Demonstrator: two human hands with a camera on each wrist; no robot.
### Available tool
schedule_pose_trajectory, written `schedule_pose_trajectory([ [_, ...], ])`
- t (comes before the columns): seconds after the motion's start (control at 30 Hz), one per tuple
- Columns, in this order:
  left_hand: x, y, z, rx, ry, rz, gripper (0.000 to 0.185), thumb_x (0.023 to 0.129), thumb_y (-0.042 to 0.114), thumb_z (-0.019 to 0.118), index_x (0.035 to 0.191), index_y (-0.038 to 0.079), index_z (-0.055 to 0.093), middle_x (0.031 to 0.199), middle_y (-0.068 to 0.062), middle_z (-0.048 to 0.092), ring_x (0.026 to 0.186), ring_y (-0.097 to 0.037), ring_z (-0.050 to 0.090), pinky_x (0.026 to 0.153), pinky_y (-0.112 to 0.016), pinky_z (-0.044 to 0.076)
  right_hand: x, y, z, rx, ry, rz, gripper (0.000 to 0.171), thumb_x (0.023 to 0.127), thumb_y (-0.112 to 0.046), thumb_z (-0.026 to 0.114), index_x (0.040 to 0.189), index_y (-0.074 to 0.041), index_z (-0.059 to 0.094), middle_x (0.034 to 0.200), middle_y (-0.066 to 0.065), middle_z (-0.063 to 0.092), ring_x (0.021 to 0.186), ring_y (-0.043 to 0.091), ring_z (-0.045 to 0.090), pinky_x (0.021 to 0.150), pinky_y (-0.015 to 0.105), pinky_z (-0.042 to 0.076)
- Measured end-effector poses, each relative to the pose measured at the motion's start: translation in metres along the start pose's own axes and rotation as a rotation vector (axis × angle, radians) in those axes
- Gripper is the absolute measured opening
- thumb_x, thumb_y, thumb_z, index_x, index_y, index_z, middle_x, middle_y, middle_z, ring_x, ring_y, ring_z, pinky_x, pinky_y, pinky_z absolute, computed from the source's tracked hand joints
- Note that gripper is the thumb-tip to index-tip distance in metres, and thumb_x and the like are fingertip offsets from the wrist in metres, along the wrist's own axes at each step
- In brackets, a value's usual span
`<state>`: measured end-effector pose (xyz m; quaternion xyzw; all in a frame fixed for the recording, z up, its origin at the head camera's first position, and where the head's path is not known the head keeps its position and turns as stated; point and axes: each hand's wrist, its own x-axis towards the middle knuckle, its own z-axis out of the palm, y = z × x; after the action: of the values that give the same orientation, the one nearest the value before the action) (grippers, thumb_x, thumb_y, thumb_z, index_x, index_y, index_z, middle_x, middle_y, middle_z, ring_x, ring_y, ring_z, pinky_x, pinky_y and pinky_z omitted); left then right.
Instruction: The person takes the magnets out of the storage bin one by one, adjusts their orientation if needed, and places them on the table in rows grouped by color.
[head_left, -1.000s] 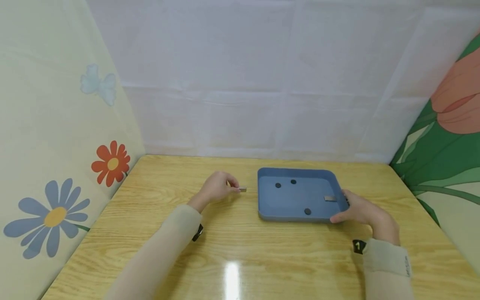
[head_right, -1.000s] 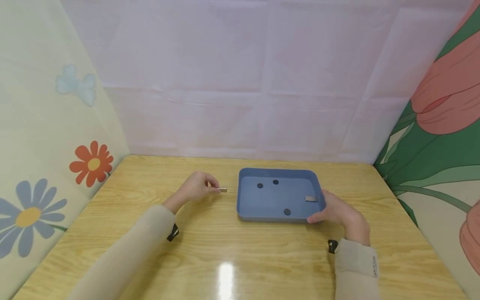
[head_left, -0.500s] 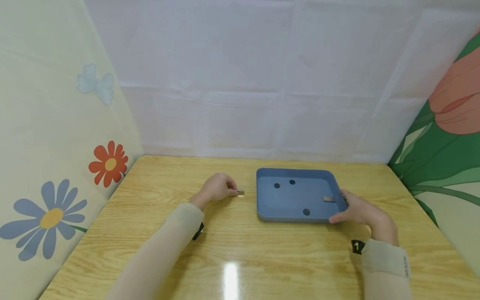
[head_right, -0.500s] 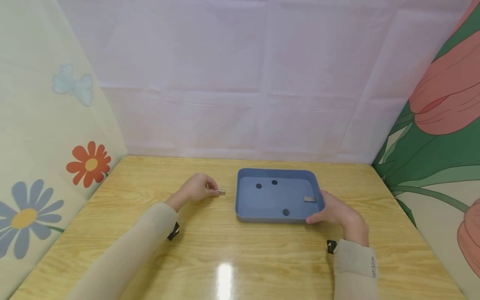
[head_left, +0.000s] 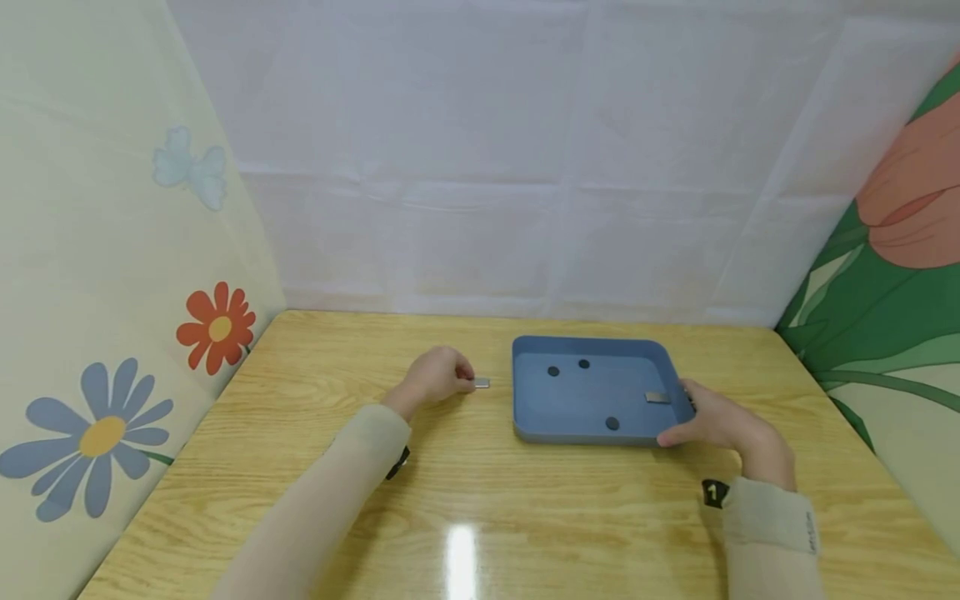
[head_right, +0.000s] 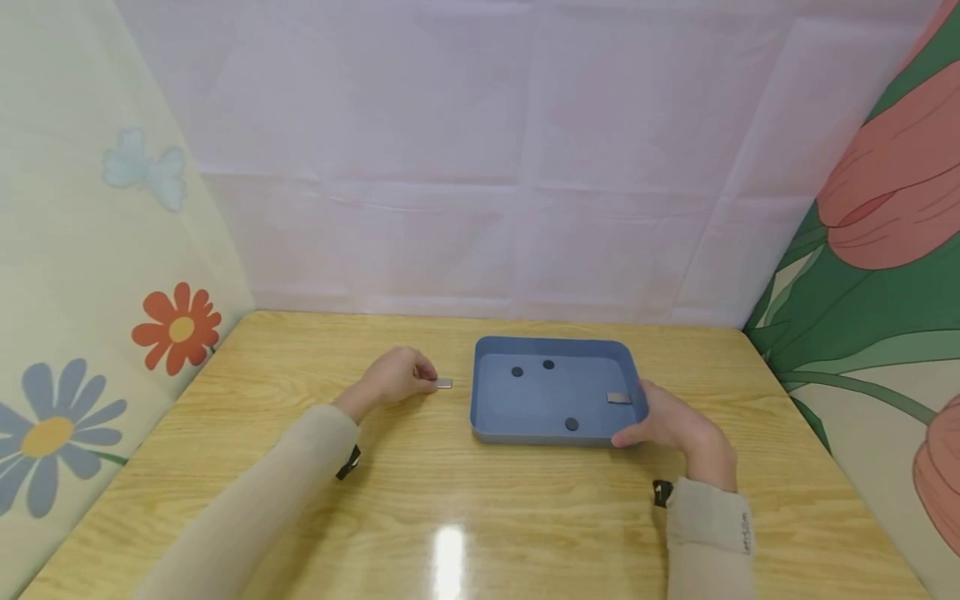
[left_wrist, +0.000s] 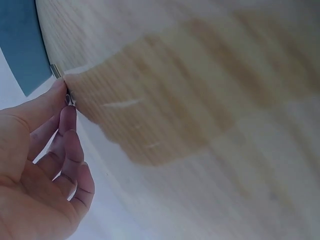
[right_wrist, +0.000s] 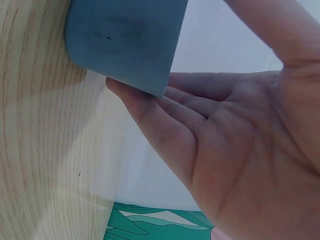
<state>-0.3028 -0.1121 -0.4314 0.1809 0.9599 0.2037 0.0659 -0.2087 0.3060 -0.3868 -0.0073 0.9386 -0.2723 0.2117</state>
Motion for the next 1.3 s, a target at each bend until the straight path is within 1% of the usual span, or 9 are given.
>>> schedule_pose_trajectory([
  [0.3, 0.000, 0.002, 0.000, 0.005, -0.002, -0.022, 0.016, 0.092, 0.021, 0.079, 0.104, 0.010, 0.080, 0.102, -0.003, 0.078, 0.091, -0.016, 0.069, 0.091, -0.038, 0.058, 0.000, 0.000, 0.000, 0.013, -0.005, 0.001, 0.126, 0.084, -0.046, 0.084, 0.160, 0.013, 0.002, 0.162, 0.044, 0.010, 0.148, 0.063, 0.018, 0.117, 0.074, 0.026],
  [0.4, -0.001, 0.003, -0.003, 0.006, -0.011, -0.026, 0.016, 0.090, 0.021, 0.081, 0.103, 0.010, 0.080, 0.101, -0.003, 0.078, 0.091, -0.016, 0.069, 0.091, -0.039, 0.058, 0.000, 0.001, 0.000, 0.017, -0.002, -0.005, 0.125, 0.084, -0.045, 0.084, 0.160, 0.013, 0.003, 0.162, 0.043, 0.011, 0.148, 0.062, 0.018, 0.117, 0.073, 0.026],
  [0.5, -0.002, 0.005, -0.006, 0.018, -0.024, -0.031, 0.017, 0.089, 0.022, 0.082, 0.102, 0.011, 0.080, 0.101, -0.002, 0.078, 0.094, -0.018, 0.070, 0.093, -0.041, 0.058, 0.000, 0.001, 0.001, 0.020, -0.003, -0.006, 0.125, 0.084, -0.045, 0.084, 0.160, 0.013, 0.003, 0.162, 0.043, 0.011, 0.148, 0.063, 0.018, 0.117, 0.073, 0.026],
  [0.67, -0.001, 0.013, -0.014, 0.024, -0.024, -0.053, 0.029, 0.088, 0.022, 0.084, 0.113, 0.009, 0.078, 0.107, -0.005, 0.077, 0.100, -0.021, 0.070, 0.095, -0.042, 0.057, 0.000, 0.001, 0.000, 0.020, -0.003, -0.004, 0.125, 0.084, -0.044, 0.084, 0.160, 0.013, 0.003, 0.162, 0.043, 0.010, 0.148, 0.062, 0.018, 0.118, 0.073, 0.026],
  [0.73, 0.000, 0.017, -0.017, 0.028, -0.019, -0.049, 0.034, 0.089, 0.024, 0.083, 0.118, 0.009, 0.076, 0.111, -0.006, 0.076, 0.103, -0.023, 0.070, 0.095, -0.043, 0.057, 0.000, 0.001, 0.000, 0.019, -0.004, -0.002, 0.125, 0.085, -0.043, 0.084, 0.160, 0.013, 0.002, 0.163, 0.043, 0.010, 0.148, 0.062, 0.018, 0.118, 0.073, 0.025],
  [0.83, 0.003, 0.027, -0.022, 0.038, -0.012, -0.020, 0.035, 0.090, 0.025, 0.081, 0.121, 0.009, 0.075, 0.115, -0.007, 0.076, 0.108, -0.025, 0.070, 0.098, -0.043, 0.057, 0.000, 0.001, -0.001, 0.013, -0.002, -0.005, 0.124, 0.085, -0.043, 0.084, 0.160, 0.013, 0.002, 0.162, 0.044, 0.011, 0.148, 0.063, 0.019, 0.117, 0.073, 0.026],
  [0.9, 0.005, 0.034, -0.024, 0.046, -0.004, 0.013, 0.035, 0.091, 0.025, 0.081, 0.121, 0.009, 0.076, 0.116, -0.007, 0.077, 0.109, -0.025, 0.071, 0.098, -0.043, 0.057, 0.000, 0.001, -0.001, 0.013, 0.000, -0.003, 0.124, 0.085, -0.043, 0.084, 0.160, 0.013, 0.002, 0.162, 0.044, 0.011, 0.148, 0.062, 0.019, 0.117, 0.073, 0.027],
  [1.07, 0.012, 0.052, -0.028, 0.046, 0.008, 0.062, 0.032, 0.092, 0.024, 0.079, 0.121, 0.011, 0.076, 0.115, -0.003, 0.077, 0.108, -0.022, 0.070, 0.098, -0.042, 0.056, 0.000, 0.003, 0.000, 0.018, 0.003, -0.012, 0.123, 0.085, -0.043, 0.084, 0.159, 0.013, 0.003, 0.162, 0.044, 0.011, 0.147, 0.062, 0.020, 0.117, 0.073, 0.028],
  [1.3, 0.020, 0.078, -0.029, 0.039, -0.010, 0.103, 0.034, 0.092, 0.024, 0.079, 0.123, 0.010, 0.076, 0.118, -0.003, 0.077, 0.113, -0.023, 0.070, 0.101, -0.042, 0.056, 0.000, 0.006, 0.000, 0.036, 0.007, -0.016, 0.122, 0.085, -0.043, 0.084, 0.161, 0.011, 0.005, 0.162, 0.043, 0.013, 0.147, 0.062, 0.022, 0.116, 0.072, 0.029],
])
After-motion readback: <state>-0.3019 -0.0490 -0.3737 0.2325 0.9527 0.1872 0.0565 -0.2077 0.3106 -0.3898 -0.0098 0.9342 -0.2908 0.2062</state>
